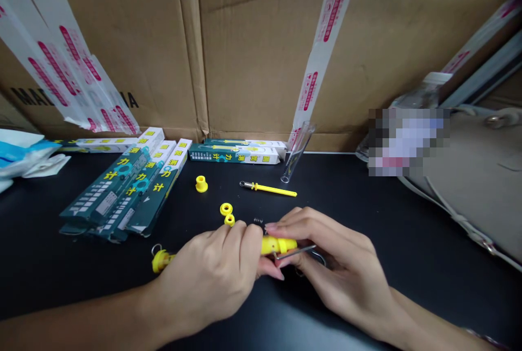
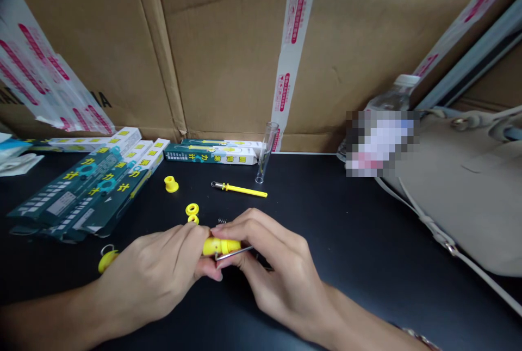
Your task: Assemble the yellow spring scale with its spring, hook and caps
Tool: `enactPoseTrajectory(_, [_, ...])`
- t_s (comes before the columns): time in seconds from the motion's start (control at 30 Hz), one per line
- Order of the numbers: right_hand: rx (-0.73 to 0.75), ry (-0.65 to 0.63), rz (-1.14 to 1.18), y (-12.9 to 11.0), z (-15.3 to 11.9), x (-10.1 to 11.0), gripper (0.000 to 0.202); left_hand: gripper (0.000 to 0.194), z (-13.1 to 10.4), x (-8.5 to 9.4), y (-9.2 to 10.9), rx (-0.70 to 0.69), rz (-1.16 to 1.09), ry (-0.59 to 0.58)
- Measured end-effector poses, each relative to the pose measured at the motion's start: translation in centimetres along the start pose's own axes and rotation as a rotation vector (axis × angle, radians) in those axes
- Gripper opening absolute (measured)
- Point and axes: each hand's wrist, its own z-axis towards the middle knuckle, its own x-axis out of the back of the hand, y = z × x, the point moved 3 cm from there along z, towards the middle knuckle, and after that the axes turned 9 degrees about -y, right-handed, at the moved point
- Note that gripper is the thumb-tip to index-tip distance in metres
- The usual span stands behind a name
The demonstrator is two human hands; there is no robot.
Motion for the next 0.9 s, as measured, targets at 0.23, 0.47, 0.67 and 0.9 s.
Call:
enactPoseTrajectory(0.23, [0.117, -0.032, -0.058, -0.1, 0.1, -0.1, 0.029, 0.038, -0.1, -0.6, -0.3, 0.031, -0.123, -0.019])
enactPoseTrajectory(0.47, [0.002, -0.094, 0.019, 0.9, 0.6, 0.2, 0.024, 0.036, -0.2, -0.8, -0.5, 0.084, -0.135, -0.05])
enactPoseTrajectory(0.67, [-0.061, -0.114, 0.069, 0.9, 0.5, 0.3, 0.022, 0.034, -0.1, -0.6, -0.6, 0.086, -0.102, -0.013])
enactPoseTrajectory(0.9, [-0.172, -0.176, 0.16, 0.6, 1.0, 0.6, 0.023, 0.029, 0.0, -0.3, -0.6, 0.091, 0.007, 0.037])
